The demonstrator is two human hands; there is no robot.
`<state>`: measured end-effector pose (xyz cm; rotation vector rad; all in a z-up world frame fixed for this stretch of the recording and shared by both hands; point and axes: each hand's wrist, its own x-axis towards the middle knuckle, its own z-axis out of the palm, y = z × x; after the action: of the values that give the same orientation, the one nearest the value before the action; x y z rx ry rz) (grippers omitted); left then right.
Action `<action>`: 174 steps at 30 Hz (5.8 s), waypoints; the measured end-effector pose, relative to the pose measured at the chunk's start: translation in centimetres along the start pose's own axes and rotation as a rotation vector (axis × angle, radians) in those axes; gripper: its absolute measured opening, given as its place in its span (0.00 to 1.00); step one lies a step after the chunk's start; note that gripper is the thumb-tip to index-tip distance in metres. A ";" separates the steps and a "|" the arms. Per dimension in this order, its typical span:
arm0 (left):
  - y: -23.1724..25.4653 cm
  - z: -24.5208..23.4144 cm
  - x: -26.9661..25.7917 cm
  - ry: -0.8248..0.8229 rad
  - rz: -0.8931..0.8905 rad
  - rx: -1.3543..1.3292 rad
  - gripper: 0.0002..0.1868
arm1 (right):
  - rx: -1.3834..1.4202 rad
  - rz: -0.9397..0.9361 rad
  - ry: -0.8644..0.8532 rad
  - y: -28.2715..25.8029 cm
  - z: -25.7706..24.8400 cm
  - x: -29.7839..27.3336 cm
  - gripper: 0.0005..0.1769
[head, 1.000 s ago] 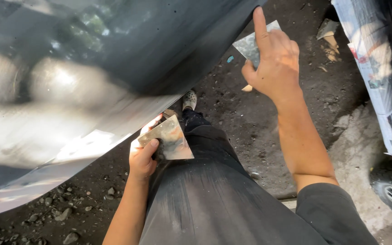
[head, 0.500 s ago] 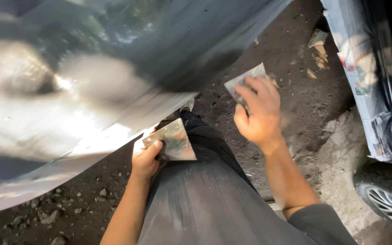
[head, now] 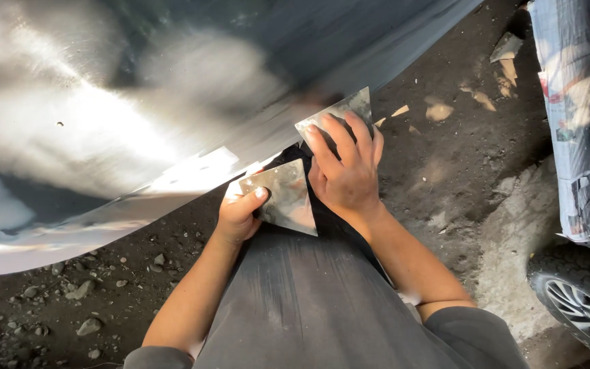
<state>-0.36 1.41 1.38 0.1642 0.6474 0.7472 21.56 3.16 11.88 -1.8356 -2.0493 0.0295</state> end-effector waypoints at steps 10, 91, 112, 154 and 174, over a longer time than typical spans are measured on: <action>0.5 -1.0 0.1 0.005 -0.050 0.095 0.23 | -0.171 -0.028 -0.008 -1.4 -0.2 0.9 0.18; 11.3 26.7 22.2 0.274 0.703 -0.232 0.17 | 0.241 -0.512 -0.395 21.8 -8.6 41.5 0.16; 10.8 25.5 21.4 0.238 0.641 -0.183 0.18 | -0.078 -0.647 -0.523 20.8 -8.7 40.9 0.23; 10.4 24.7 21.8 0.189 0.626 -0.197 0.18 | -0.180 -0.705 -0.410 18.9 -6.5 42.6 0.25; 10.4 24.6 21.9 0.198 0.668 -0.238 0.18 | 0.034 -0.507 -0.715 20.3 -11.4 42.0 0.28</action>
<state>20.45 25.88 13.95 0.0852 0.6895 1.4905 41.41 43.70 28.26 -1.3307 -2.9138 0.6576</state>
